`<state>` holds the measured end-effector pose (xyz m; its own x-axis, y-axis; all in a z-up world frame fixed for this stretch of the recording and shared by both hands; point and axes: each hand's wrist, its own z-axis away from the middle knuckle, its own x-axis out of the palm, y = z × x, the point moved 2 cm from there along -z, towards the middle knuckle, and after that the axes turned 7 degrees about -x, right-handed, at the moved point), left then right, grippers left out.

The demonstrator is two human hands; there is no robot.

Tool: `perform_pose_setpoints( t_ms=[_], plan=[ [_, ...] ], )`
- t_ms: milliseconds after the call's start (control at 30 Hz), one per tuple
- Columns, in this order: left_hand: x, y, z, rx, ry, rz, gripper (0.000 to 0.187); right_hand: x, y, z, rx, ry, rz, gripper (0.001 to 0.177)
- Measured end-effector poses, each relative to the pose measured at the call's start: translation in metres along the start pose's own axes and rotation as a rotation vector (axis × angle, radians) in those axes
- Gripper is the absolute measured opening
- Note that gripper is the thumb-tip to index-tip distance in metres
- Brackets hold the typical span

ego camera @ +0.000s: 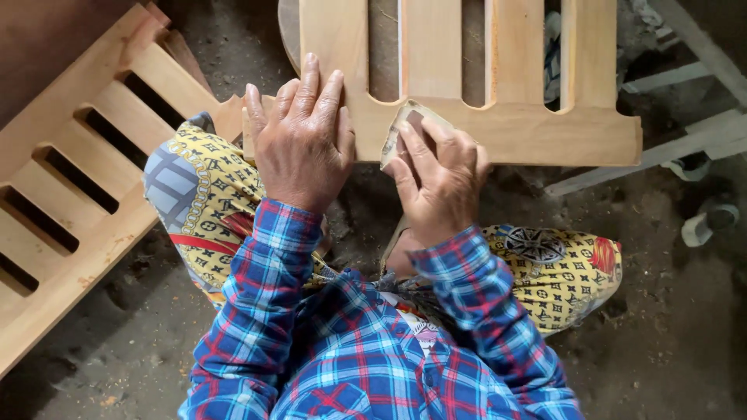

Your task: The person sits on the floor and sands a wooden chair part using a sanding block. They smooth the flat surfaces and the edges of the cutouts, holding the piece steady with one hand while sanding with the other.

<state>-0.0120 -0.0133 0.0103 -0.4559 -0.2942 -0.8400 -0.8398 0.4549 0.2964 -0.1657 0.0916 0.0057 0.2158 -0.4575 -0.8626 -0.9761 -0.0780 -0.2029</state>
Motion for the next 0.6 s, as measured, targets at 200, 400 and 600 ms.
perform_pose_setpoints(
  t_ms=[200,400,600],
  plan=[
    [0.006,-0.006,0.002,-0.004,-0.076,0.031,0.047,-0.032,0.101,0.011,0.124,0.081,-0.209,0.031],
    [0.013,0.002,0.010,0.029,-0.149,0.033,0.056,-0.049,0.269,0.089,0.218,0.099,0.127,0.030],
    [0.036,0.096,0.061,0.286,-0.248,0.241,0.082,-0.037,0.261,0.086,0.147,0.204,0.199,0.025]
  ],
)
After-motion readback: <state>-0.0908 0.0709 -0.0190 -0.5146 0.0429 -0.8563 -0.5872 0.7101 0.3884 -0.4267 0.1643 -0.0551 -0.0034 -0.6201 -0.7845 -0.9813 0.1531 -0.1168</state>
